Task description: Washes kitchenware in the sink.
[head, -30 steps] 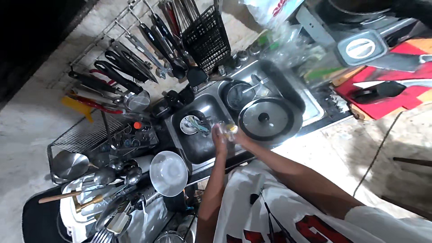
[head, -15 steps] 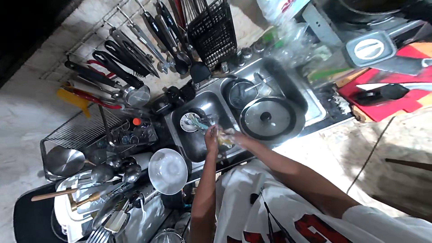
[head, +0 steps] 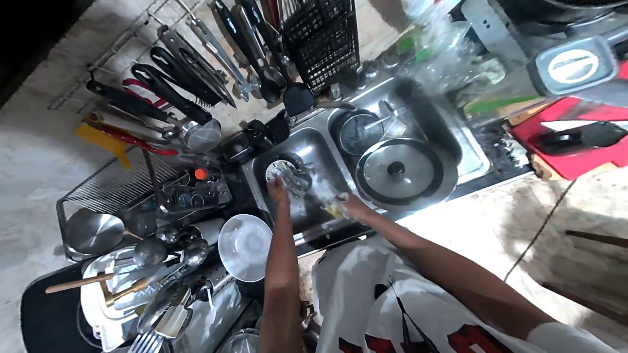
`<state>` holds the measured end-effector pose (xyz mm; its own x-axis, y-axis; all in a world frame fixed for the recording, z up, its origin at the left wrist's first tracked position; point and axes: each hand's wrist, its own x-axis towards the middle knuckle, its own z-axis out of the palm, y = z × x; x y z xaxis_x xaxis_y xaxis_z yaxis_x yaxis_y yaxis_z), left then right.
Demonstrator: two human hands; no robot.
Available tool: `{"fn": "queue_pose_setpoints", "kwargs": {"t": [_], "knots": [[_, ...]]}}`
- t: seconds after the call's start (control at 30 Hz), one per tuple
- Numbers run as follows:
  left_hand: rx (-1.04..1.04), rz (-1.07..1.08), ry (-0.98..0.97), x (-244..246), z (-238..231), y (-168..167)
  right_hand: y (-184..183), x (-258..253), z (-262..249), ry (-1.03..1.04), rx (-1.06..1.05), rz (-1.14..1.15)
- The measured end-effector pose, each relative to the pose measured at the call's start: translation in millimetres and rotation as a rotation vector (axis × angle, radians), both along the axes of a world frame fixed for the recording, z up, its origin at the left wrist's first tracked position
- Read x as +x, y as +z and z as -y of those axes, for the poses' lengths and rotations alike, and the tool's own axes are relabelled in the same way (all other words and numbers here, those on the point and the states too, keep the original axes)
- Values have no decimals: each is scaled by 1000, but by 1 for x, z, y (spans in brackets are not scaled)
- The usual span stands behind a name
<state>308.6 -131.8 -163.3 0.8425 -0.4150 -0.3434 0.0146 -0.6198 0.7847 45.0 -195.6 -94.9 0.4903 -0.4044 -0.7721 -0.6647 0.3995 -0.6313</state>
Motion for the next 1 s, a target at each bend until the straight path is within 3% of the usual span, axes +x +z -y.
{"fn": "queue_pose_setpoints", "kwargs": {"t": [0.1,0.23,0.43,0.53,0.63,0.8,1.0], "knots": [[296,200,-184,43,5,-18,-10,-17,3,19,-7,-73],[490,318,-386,61,17,-32,-28,-43,5,-9,9,-80],[633,401,-344,48,43,-36,-33,-75,13,-133,59,35],[586,607,-385,11,64,-25,-27,-86,21,-293,159,235],[277,713,-675,-47,100,-23,-26,-103,30,-458,291,471],[184,600,-1081,-151,221,-17,-17,-134,44,-731,404,625],[341,384,-1070,-213,327,-55,-19,-177,54,-824,348,697]]}}
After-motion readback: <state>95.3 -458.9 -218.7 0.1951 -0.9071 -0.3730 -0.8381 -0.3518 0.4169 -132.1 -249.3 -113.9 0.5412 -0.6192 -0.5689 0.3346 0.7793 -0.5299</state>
